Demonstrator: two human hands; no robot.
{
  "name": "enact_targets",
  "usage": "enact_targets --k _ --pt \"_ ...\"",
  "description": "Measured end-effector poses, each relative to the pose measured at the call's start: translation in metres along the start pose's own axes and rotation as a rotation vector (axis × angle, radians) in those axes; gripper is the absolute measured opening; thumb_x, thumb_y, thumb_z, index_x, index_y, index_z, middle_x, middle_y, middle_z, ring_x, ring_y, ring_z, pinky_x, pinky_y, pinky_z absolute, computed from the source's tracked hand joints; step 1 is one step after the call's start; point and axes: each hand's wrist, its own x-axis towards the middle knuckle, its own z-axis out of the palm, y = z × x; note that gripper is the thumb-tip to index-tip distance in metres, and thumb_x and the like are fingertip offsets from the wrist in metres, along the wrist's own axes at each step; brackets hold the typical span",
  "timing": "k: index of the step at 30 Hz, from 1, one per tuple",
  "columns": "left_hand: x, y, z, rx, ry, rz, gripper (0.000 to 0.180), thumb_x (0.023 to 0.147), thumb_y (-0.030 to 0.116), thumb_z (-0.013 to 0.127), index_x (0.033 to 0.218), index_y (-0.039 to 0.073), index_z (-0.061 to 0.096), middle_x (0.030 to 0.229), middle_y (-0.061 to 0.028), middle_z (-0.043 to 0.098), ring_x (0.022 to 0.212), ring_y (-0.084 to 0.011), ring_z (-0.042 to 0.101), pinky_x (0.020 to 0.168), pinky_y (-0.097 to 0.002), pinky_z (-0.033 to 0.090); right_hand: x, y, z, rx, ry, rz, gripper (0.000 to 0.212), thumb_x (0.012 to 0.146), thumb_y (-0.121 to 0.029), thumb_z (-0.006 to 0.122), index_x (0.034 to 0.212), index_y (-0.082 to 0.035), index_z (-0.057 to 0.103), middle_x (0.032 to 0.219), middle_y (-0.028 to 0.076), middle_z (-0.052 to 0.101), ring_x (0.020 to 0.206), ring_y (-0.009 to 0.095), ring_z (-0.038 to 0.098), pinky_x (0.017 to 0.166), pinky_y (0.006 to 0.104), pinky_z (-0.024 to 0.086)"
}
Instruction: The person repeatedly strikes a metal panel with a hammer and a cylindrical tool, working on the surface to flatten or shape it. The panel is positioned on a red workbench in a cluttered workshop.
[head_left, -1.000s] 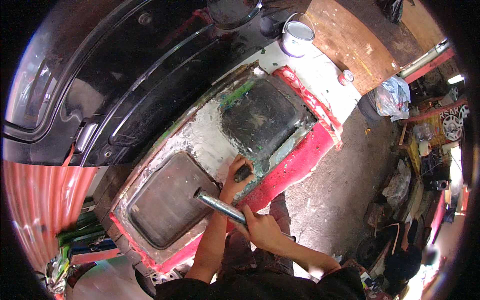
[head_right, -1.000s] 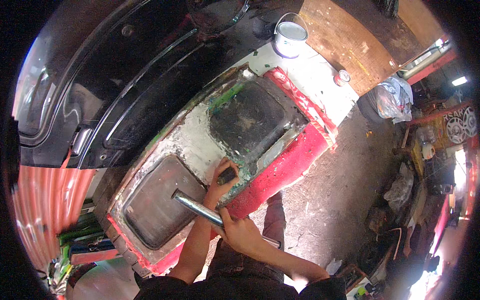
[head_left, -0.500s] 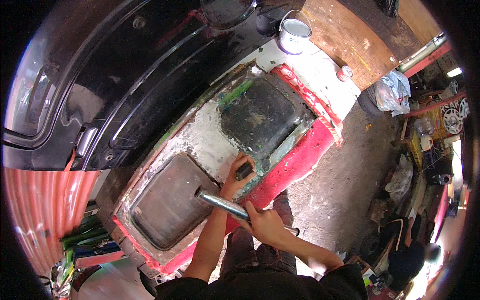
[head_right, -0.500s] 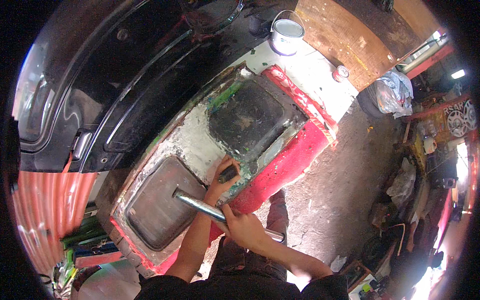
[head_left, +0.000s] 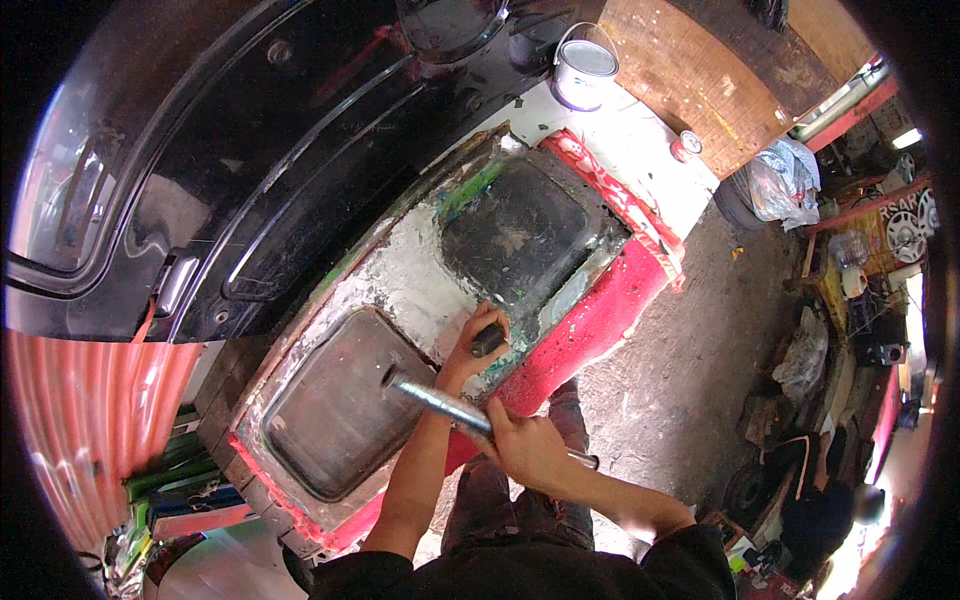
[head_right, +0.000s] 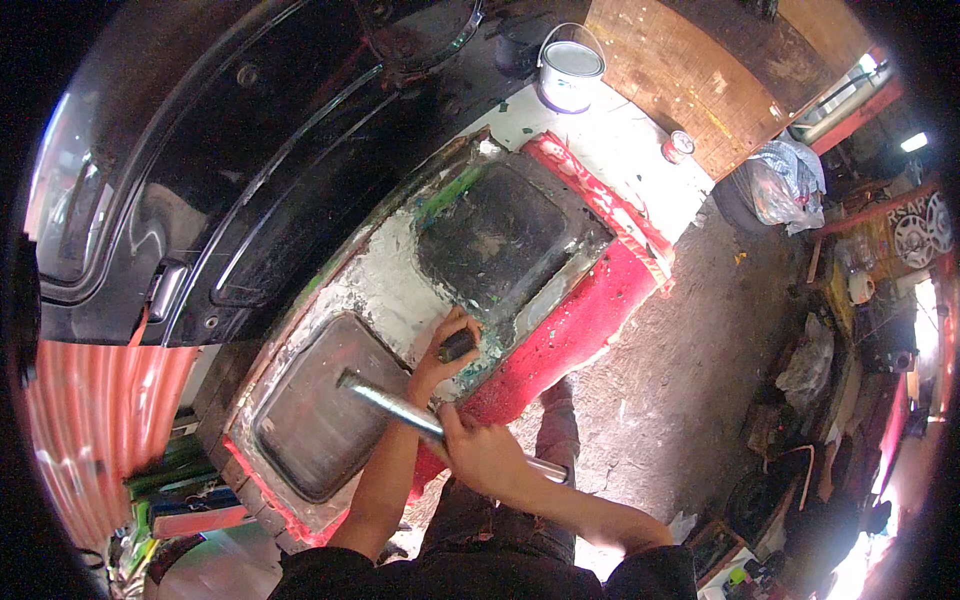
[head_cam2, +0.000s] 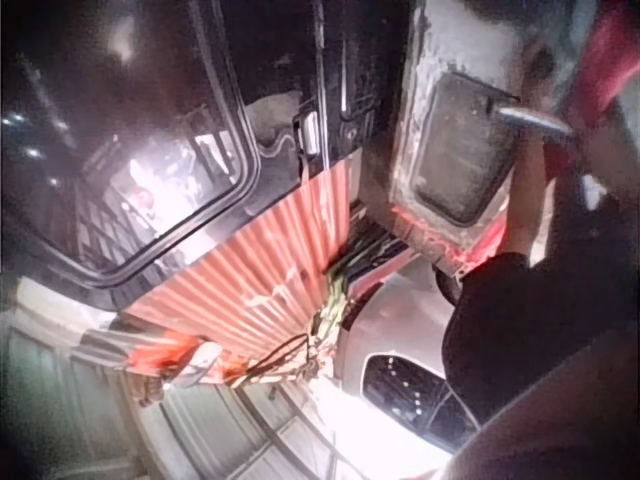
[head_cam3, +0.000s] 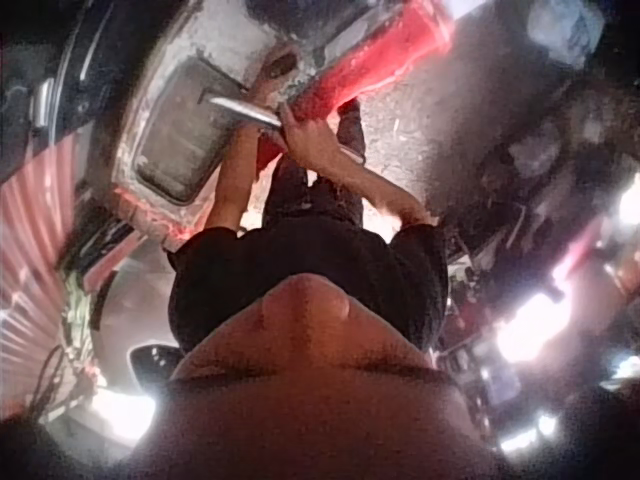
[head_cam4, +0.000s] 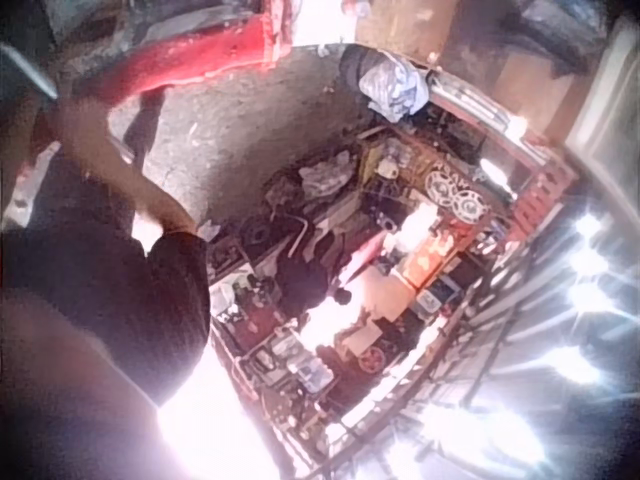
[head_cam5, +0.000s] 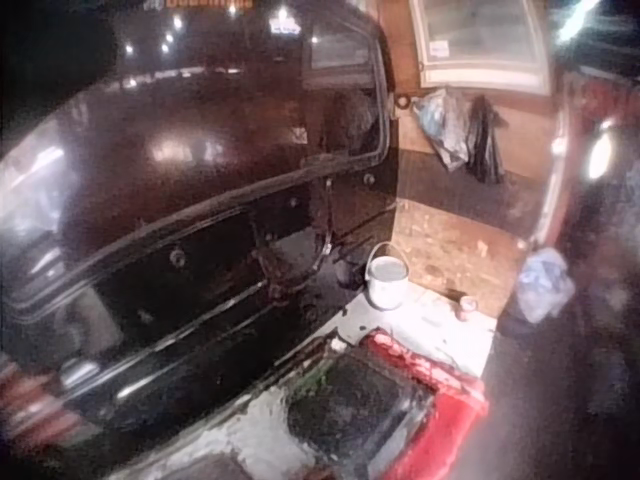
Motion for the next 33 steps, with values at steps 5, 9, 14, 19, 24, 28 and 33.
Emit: enact_targets --k 5,9,14,19,24,28,33 --pt "-0.005 -0.003 0.007 -0.131 0.056 0.130 0.022 0.066 -0.001 0.066 0.078 0.005 0.049 0.083 -0.0057 0.048 0.087 -0.0222 0.048 0.079 -0.0342 0.040 0.020 0.058 0.017 -0.182 -0.005 0.295 0.039 0.093 -0.039 0.059 0.103 -0.003 0.045 0.062 0.021 0.061 0.053 0.038 0.064 0.045 0.0478 0.051" --pt "-0.007 -0.012 0.006 -0.026 0.007 0.073 0.024 0.066 0.004 0.073 0.080 0.007 0.053 0.085 -0.0063 0.051 0.088 -0.0243 0.052 0.083 -0.0365 0.044 0.008 0.045 -0.011 -0.164 0.009 0.243 0.042 0.094 -0.041 0.057 0.107 -0.004 0.043 0.067 0.022 0.063 0.056 0.042 0.064 0.048 0.0512 0.052" --pt "0.002 -0.005 0.010 -0.057 0.027 0.050 0.023 0.067 0.002 0.070 0.079 0.005 0.051 0.085 -0.0076 0.051 0.089 -0.0243 0.050 0.082 -0.0347 0.041 -0.001 0.015 -0.005 -0.025 0.032 -0.073 0.041 0.095 -0.040 0.054 0.114 -0.005 0.043 0.074 0.021 0.064 0.058 0.043 0.065 0.048 0.0536 0.052" --pt "0.005 -0.019 0.011 -0.050 0.028 0.131 0.022 0.067 -0.001 0.068 0.078 0.005 0.050 0.083 -0.0075 0.053 0.086 -0.0239 0.050 0.082 -0.0340 0.042 0.005 0.068 0.021 -0.275 -0.089 0.178 0.040 0.094 -0.038 0.055 0.113 -0.004 0.045 0.075 0.021 0.065 0.056 0.041 0.065 0.047 0.0514 0.052" --pt "-0.005 -0.016 0.015 -0.102 0.080 0.051 0.022 0.066 -0.008 0.065 0.078 0.005 0.051 0.085 -0.0066 0.049 0.088 -0.0236 0.053 0.090 -0.0388 0.046 -0.001 0.017 0.005 -0.144 -0.060 0.071 0.042 0.094 -0.039 0.055 0.113 -0.003 0.044 0.072 0.020 0.064 0.058 0.040 0.066 0.048 0.0510 0.053" --pt "-0.006 -0.013 0.014 -0.108 0.085 0.103 0.026 0.067 -0.006 0.066 0.083 0.005 0.050 0.087 -0.0067 0.048 0.090 -0.0231 0.053 0.090 -0.0384 0.044 0.000 0.006 -0.006 -0.027 0.015 -0.119 0.037 0.094 -0.034 0.058 0.111 -0.005 0.044 0.072 0.022 0.064 0.060 0.040 0.067 0.048 0.0506 0.053" --pt "-0.027 -0.002 0.026 -0.319 0.197 0.110 0.038 0.068 -0.001 0.067 0.101 0.005 0.050 0.091 -0.0083 0.053 0.086 -0.0232 0.049 0.078 -0.0357 0.043 0.014 0.073 -0.010 -0.202 -0.032 0.278 0.037 0.096 -0.036 0.055 0.111 -0.006 0.041 0.073 0.022 0.065 0.060 0.042 0.066 0.048 0.0512 0.053"
